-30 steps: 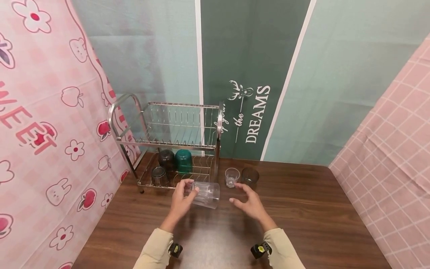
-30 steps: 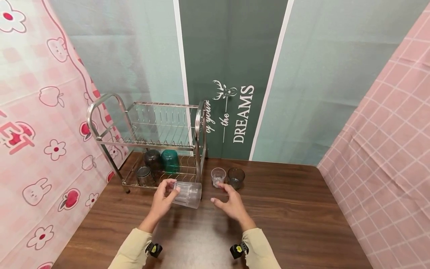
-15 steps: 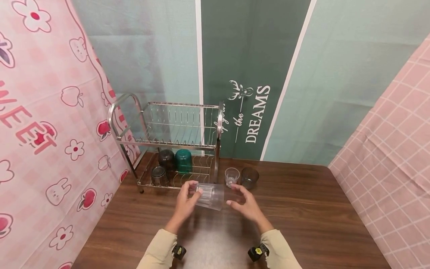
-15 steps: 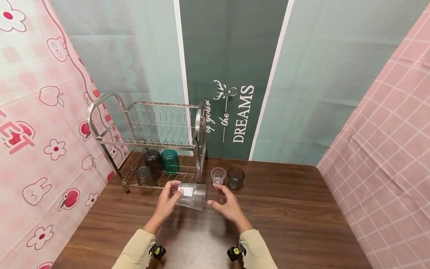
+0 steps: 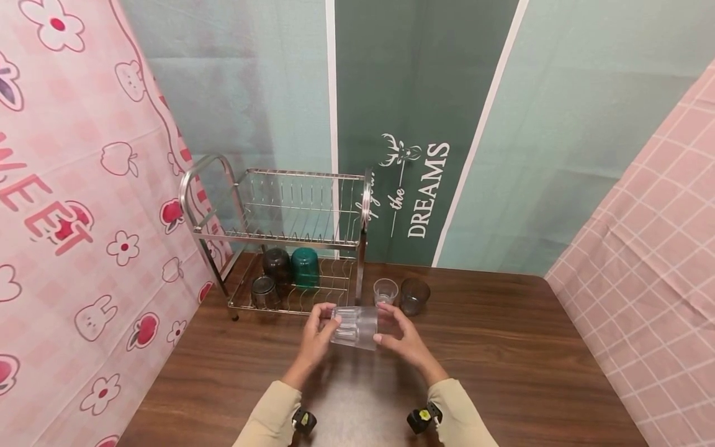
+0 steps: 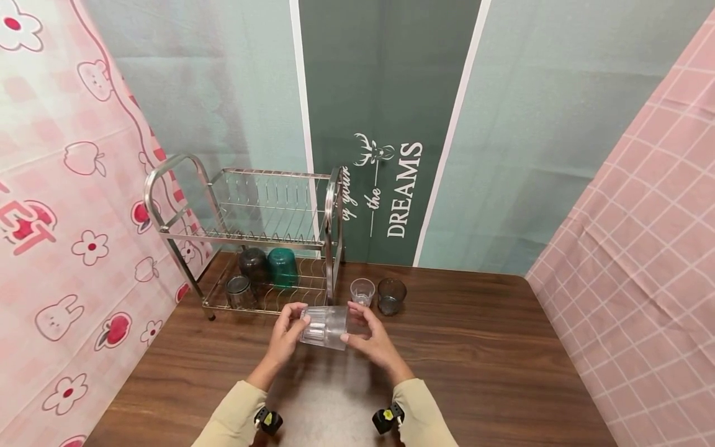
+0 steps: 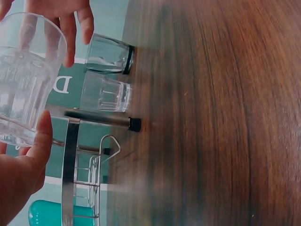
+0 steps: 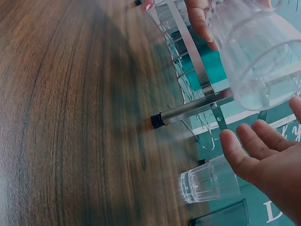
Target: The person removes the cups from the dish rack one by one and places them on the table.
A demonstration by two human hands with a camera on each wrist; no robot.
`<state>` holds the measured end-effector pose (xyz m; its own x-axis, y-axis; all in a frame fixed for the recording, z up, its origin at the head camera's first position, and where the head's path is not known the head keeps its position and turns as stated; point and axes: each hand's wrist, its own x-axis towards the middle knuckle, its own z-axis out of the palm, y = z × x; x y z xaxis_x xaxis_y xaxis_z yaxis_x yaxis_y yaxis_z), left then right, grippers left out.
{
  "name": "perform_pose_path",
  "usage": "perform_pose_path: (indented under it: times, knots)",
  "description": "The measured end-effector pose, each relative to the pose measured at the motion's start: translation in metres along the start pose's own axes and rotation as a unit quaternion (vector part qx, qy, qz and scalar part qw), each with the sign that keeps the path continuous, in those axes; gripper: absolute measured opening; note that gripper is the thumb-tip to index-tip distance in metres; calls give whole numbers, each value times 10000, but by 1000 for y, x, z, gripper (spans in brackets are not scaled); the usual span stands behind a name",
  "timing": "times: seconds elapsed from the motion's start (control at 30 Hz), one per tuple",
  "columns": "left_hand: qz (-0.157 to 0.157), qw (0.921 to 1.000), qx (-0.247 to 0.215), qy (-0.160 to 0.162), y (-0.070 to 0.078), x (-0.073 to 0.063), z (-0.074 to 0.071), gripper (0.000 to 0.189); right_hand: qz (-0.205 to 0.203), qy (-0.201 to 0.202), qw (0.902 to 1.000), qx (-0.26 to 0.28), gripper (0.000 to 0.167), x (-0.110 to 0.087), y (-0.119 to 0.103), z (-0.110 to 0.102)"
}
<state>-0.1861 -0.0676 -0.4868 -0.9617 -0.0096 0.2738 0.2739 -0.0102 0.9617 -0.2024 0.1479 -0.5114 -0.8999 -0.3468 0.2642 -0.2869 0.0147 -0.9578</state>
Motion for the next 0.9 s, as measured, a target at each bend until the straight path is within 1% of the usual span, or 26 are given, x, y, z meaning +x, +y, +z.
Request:
perform_pose_path:
  times: [0.1, 0.27, 0.4, 0.53, 0.63, 0.73, 0.8, 0.9]
  knots:
    - [-74, 9999, -146, 12, -2, 0, 1, 27, 20, -68, 9999, 105, 65, 1, 2, 1]
    - [-122, 9992, -370, -93, -2, 1, 3, 29, 6, -159, 9997, 200, 66, 4, 2, 3]
    - [-195, 9984, -512, -136, -2, 0, 4, 30, 12, -96, 9994, 335, 64, 5, 1, 4]
    - [-202, 9984, -510, -165, -1, 0, 3, 30, 57, -4, 9991, 425, 63, 5, -1, 6]
    - [-141, 9991, -266, -290, 3, 0, 1, 32, 82, 71, 9990, 436, 64, 4, -2, 6]
    - [43, 9991, 131, -408, 8, 1, -1, 34, 98, 100, 9988, 459, 65, 4, -5, 6]
    - [153, 9983, 359, -429, 10, 2, -4, 36, 86, 76, 9990, 430, 65, 4, -12, 7]
    - [345, 9974, 499, -396, 9, 4, -6, 34, 96, 33, 9992, 382, 65, 3, -23, 7]
